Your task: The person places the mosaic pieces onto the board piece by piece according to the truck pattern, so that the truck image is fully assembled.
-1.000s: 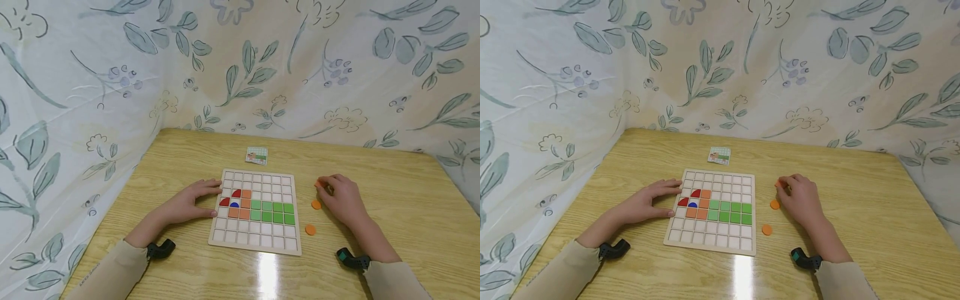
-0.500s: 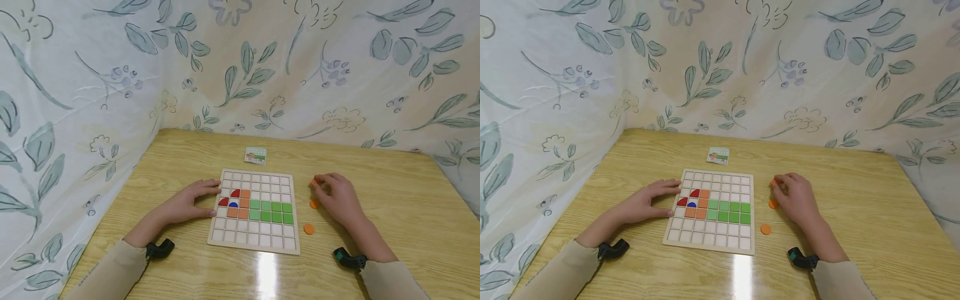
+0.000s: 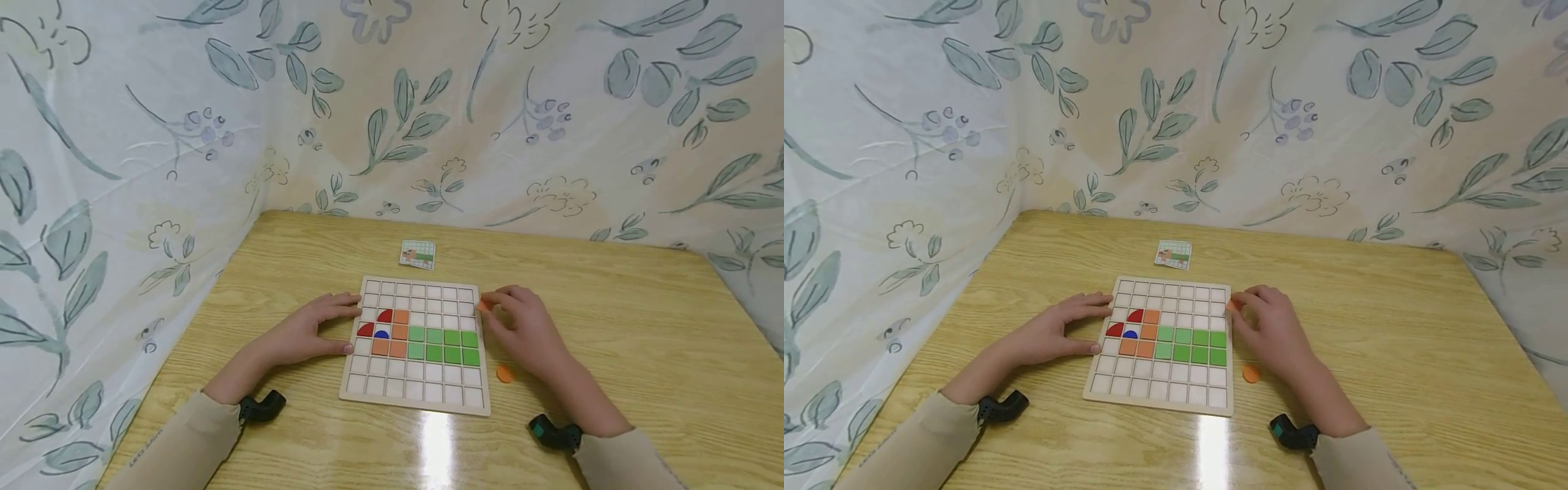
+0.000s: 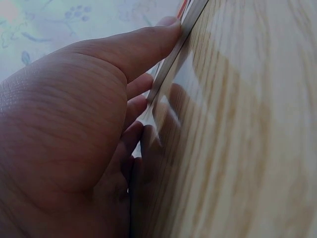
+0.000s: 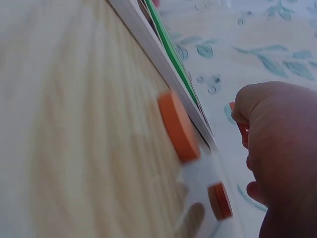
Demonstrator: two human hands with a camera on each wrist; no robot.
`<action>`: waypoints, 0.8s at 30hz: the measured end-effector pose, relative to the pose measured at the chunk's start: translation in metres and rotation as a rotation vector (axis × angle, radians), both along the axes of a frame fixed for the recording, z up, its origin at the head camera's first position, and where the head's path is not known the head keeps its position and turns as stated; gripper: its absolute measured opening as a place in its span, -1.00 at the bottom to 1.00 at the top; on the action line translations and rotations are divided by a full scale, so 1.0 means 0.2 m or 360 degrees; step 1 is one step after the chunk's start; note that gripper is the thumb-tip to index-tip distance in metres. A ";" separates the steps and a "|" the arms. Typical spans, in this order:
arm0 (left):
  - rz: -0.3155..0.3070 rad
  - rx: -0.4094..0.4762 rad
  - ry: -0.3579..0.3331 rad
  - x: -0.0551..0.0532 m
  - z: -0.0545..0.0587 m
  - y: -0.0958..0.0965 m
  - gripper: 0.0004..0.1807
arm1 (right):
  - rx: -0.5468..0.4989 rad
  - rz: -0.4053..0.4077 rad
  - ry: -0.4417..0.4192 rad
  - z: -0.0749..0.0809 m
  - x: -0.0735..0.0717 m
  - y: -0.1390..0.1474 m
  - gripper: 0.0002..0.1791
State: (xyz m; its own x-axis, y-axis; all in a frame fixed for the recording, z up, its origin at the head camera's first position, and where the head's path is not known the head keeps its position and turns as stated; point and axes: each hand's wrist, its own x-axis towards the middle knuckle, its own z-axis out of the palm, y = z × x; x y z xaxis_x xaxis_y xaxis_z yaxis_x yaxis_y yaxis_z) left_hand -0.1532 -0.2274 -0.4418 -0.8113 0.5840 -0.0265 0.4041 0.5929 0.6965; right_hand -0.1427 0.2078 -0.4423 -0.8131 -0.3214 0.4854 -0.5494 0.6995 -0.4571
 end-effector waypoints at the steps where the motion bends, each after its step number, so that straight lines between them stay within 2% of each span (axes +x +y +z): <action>1: -0.0001 -0.0002 0.0002 0.00 0.00 0.00 -0.23 | 0.0000 0.0019 0.0004 0.00 0.00 -0.01 -0.78; 7: -0.0008 -0.0008 0.0016 0.00 0.00 0.00 -0.24 | 0.0036 0.0096 0.0022 -0.01 0.03 -0.08 -0.76; 20: -0.0026 0.0000 0.0033 0.00 -0.01 0.00 -0.24 | 0.0062 0.0286 0.0195 -0.03 0.06 -0.24 -0.84; 24: -0.0029 0.0000 0.0041 0.00 -0.01 0.00 -0.24 | 0.0098 0.0301 0.0160 -0.03 0.07 -0.29 -0.83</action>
